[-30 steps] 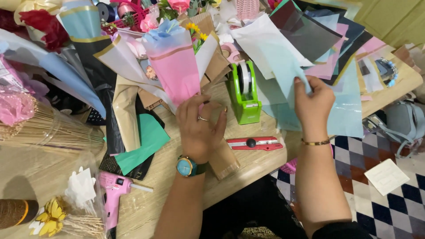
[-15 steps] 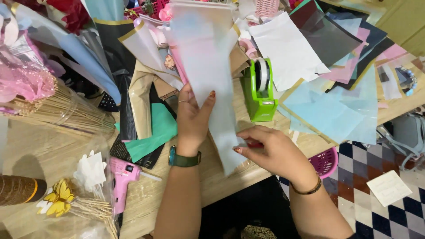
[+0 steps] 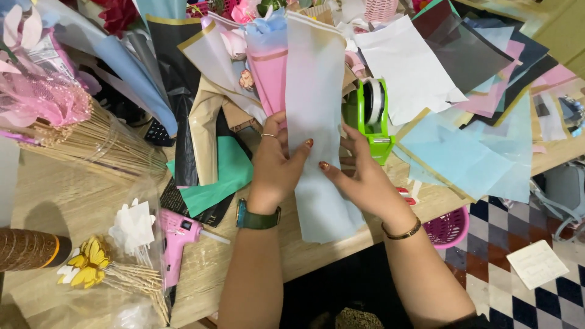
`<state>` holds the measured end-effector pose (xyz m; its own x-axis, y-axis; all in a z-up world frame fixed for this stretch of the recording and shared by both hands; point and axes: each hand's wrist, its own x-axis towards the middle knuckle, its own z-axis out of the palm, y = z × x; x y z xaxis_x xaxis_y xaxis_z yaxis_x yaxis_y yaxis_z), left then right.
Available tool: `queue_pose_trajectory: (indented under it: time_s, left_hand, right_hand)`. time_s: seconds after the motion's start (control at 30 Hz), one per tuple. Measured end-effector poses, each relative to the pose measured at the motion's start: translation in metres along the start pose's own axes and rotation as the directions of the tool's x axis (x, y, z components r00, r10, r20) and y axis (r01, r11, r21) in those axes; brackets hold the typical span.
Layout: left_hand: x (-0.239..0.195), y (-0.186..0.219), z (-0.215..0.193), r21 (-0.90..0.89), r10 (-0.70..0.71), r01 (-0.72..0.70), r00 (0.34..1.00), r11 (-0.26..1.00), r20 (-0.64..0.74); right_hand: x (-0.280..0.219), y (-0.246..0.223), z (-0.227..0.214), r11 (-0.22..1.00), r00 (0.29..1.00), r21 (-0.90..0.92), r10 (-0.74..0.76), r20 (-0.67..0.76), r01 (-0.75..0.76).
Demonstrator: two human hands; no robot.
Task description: Placing small flower arrangements into decorative paper pouches and securing them with tape.
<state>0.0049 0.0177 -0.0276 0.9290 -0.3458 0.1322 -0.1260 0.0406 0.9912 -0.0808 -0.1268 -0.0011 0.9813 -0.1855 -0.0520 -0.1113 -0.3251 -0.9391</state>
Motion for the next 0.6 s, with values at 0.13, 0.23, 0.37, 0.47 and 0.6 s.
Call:
queue_pose_trajectory:
  time_s: [0.13,0.23,0.37,0.47,0.6]
  left_hand:
    - [0.002,0.0,-0.003,-0.056,0.067,-0.065,0.997,0.996,0.039]
    - [0.009,-0.011,-0.015,-0.193,0.236,-0.231,0.972,0.953,0.0]
    - [0.012,-0.007,-0.026,0.022,0.073,-0.07,0.977,0.997,-0.199]
    - [0.006,0.001,-0.02,0.035,-0.01,0.014,0.994,0.999,-0.109]
    - [0.005,0.005,-0.015,0.023,-0.001,0.005,0.99,1.0,-0.144]
  right_hand:
    - [0.016,0.04,0.005,0.981,0.999,0.19,-0.042,-0.027,0.047]
    - [0.023,0.05,0.01,0.96,0.977,0.24,-0.096,-0.189,0.141]
    - [0.033,0.072,0.012,0.931,0.918,0.27,-0.133,-0.374,0.245]
    - [0.039,0.084,0.013,0.892,0.885,0.298,-0.195,-0.423,0.34]
    - [0.029,0.068,0.001,0.85,0.808,0.27,-0.263,-0.527,0.453]
